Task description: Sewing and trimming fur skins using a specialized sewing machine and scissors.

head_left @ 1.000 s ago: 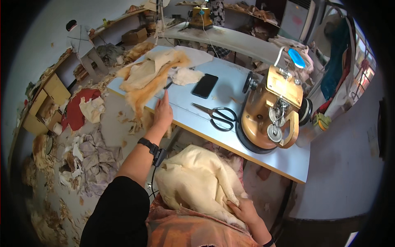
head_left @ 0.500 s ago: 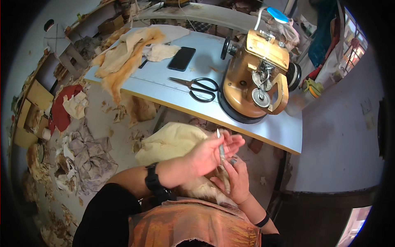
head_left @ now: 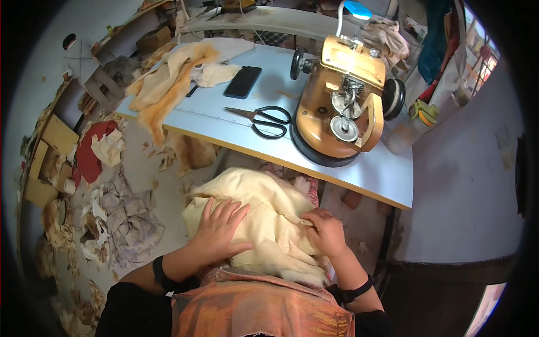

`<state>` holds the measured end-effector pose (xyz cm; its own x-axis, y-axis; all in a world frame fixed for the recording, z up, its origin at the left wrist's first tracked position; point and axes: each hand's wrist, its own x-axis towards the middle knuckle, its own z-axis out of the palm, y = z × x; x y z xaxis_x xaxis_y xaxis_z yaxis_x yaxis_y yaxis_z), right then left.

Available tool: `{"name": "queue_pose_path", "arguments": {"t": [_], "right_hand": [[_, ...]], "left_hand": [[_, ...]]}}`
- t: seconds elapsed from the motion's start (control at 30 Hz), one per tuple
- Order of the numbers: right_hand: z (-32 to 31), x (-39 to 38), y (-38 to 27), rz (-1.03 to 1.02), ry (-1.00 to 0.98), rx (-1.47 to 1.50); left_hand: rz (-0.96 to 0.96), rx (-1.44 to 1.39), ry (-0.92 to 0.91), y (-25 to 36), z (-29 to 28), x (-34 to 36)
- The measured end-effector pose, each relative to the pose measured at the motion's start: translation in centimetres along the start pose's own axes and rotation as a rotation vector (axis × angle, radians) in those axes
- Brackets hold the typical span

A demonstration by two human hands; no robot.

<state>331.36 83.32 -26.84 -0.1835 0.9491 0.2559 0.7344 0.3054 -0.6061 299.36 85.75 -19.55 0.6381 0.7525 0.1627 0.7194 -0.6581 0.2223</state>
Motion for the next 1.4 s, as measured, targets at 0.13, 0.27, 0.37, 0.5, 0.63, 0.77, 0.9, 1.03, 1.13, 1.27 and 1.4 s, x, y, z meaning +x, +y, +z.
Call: {"name": "queue_pose_path", "arguments": {"t": [0.13, 0.27, 0.37, 0.5, 0.63, 0.77, 0.9, 1.03, 1.13, 1.27, 1.4], "right_hand": [[-1.4, 0.9, -0.7, 0.141, 0.132, 0.062], [-3.2, 0.9, -2.7, 0.144, 0.083, 0.066], [-4.2, 0.0, -4.3, 0.154, 0.068, 0.148], [-4.2, -1.1, -6.9, 0.048, 0.033, 0.251], [-3.6, -1.5, -8.0, 0.209, -0.095, 0.267], [-3.7, -1.8, -4.7, 0.178, -0.245, 0.659], [-0.1, 0.3, -0.4, 0.101, -0.09, 0.153], [4.5, 0.2, 0.8, 0.118, -0.198, -0.162], [4.6, 1.2, 1.0, 0.203, -0.274, -0.177], [-2.4, 1.2, -1.0, 0.116, -0.067, -0.021], [-6.3, -0.2, -7.5, 0.0, -0.029, 0.03]], "left_hand": [[-0.078, -0.024, -0.065, -3.1, 2.7, -2.5], [-0.059, -0.075, -0.122, -6.7, 2.0, -2.4], [0.017, 0.014, 0.016, -8.9, -0.5, -0.5], [-0.002, 0.128, 0.22, -9.6, -3.7, 2.7], [-0.289, -0.325, 0.198, -4.9, -2.6, 1.4], [-0.167, -0.242, 0.06, -1.4, -1.3, -3.2], [-0.154, -0.179, 0.166, -1.7, 1.5, -5.1], [-0.08, -0.184, 0.042, -3.1, 3.9, -4.4], [-0.018, -0.314, 0.082, -5.2, 3.8, -3.8], [-0.163, -0.448, 0.432, -8.9, -2.7, -3.2], [-0.02, -0.251, 0.482, -13.0, -3.7, -1.7]]}}
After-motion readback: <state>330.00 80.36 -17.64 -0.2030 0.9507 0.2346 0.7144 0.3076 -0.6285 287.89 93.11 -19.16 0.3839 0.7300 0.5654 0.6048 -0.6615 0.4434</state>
